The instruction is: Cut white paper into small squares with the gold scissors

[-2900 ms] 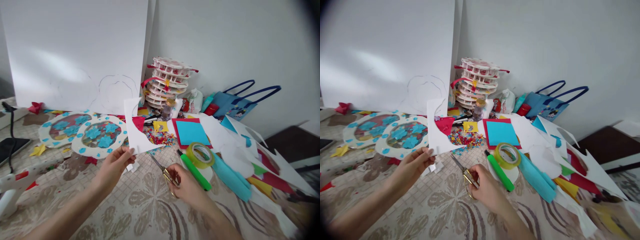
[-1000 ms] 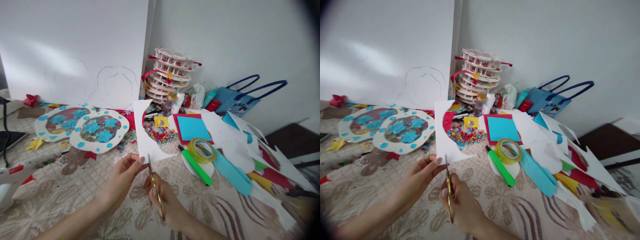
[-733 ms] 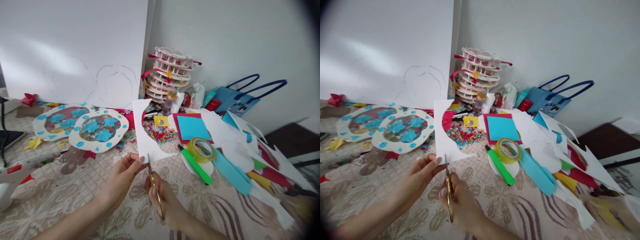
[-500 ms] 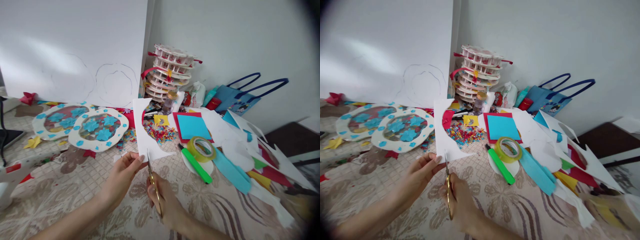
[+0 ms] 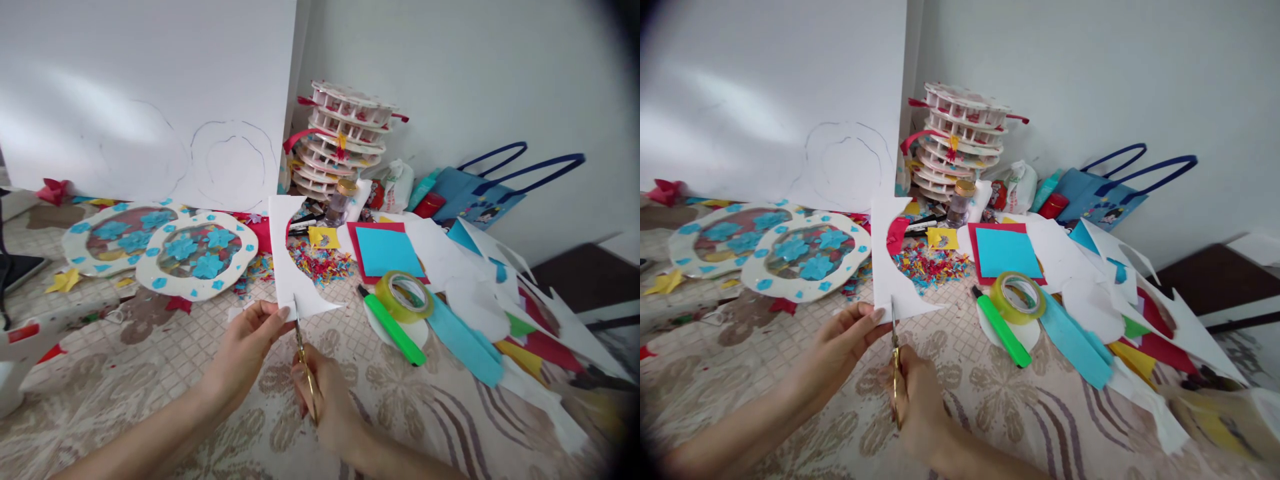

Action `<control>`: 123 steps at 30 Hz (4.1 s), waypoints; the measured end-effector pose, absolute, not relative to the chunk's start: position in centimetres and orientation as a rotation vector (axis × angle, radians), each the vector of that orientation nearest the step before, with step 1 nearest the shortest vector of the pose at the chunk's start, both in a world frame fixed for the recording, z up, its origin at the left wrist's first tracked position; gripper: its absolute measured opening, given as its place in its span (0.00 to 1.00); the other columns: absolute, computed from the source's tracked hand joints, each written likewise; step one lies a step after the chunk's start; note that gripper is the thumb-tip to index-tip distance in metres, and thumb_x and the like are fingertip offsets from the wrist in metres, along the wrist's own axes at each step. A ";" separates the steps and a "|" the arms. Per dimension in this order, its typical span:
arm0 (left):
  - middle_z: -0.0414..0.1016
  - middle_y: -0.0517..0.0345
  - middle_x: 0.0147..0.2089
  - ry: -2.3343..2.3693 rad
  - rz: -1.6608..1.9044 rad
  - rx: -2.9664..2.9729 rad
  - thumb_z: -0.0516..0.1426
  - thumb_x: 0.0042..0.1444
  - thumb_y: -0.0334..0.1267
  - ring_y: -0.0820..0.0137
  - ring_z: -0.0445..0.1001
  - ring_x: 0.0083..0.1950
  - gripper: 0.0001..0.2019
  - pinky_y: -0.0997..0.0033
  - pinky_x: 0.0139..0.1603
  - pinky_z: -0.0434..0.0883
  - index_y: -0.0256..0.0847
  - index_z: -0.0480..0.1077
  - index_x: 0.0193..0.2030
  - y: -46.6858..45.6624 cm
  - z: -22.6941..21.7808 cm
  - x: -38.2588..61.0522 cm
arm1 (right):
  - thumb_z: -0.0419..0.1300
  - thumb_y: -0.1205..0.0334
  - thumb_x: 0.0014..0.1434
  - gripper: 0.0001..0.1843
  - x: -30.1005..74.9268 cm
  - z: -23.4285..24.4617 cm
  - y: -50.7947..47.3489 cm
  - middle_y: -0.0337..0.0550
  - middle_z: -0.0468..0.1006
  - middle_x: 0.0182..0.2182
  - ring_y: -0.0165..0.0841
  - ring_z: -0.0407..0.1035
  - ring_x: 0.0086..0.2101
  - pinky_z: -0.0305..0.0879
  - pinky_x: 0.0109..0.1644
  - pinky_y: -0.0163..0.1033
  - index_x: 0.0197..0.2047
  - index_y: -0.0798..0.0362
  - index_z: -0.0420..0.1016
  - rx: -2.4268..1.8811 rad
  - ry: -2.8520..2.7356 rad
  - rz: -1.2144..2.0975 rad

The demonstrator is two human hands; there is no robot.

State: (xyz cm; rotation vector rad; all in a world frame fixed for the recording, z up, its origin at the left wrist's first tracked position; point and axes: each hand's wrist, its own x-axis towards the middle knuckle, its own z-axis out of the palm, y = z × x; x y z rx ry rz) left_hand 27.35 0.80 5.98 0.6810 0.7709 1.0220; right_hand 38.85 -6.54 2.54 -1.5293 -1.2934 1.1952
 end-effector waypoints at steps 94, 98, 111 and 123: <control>0.74 0.62 0.32 0.705 0.900 0.673 0.63 0.51 0.36 0.73 0.73 0.37 0.08 0.72 0.46 0.69 0.40 0.68 0.27 0.5 6.2 27.1 | 0.41 0.34 0.60 0.28 39.5 4.5 -5.8 0.31 0.55 0.19 0.26 0.51 0.20 0.49 0.23 0.33 0.27 0.52 0.57 -1.390 -1.356 1.193; 0.75 0.62 0.32 0.721 0.894 0.704 0.63 0.50 0.37 0.71 0.72 0.37 0.08 0.71 0.44 0.68 0.40 0.68 0.28 0.7 6.2 27.1 | 0.40 0.35 0.60 0.28 39.7 4.6 -5.9 0.32 0.55 0.20 0.26 0.51 0.21 0.48 0.25 0.33 0.27 0.52 0.56 -1.369 -1.375 1.230; 0.68 0.64 0.27 0.953 0.907 0.955 0.62 0.51 0.43 0.74 0.61 0.29 0.10 0.75 0.32 0.61 0.40 0.68 0.28 0.4 6.8 26.9 | 0.43 0.36 0.60 0.27 39.8 4.5 -5.6 0.32 0.57 0.20 0.27 0.53 0.22 0.48 0.26 0.33 0.28 0.52 0.59 -1.414 -1.347 1.239; 0.67 0.63 0.25 0.857 0.867 0.954 0.60 0.53 0.42 0.74 0.63 0.28 0.09 0.74 0.30 0.61 0.40 0.67 0.29 0.3 6.8 27.0 | 0.43 0.37 0.61 0.27 40.0 4.8 -5.5 0.33 0.58 0.20 0.27 0.54 0.22 0.50 0.25 0.33 0.28 0.53 0.61 -1.417 -1.344 1.225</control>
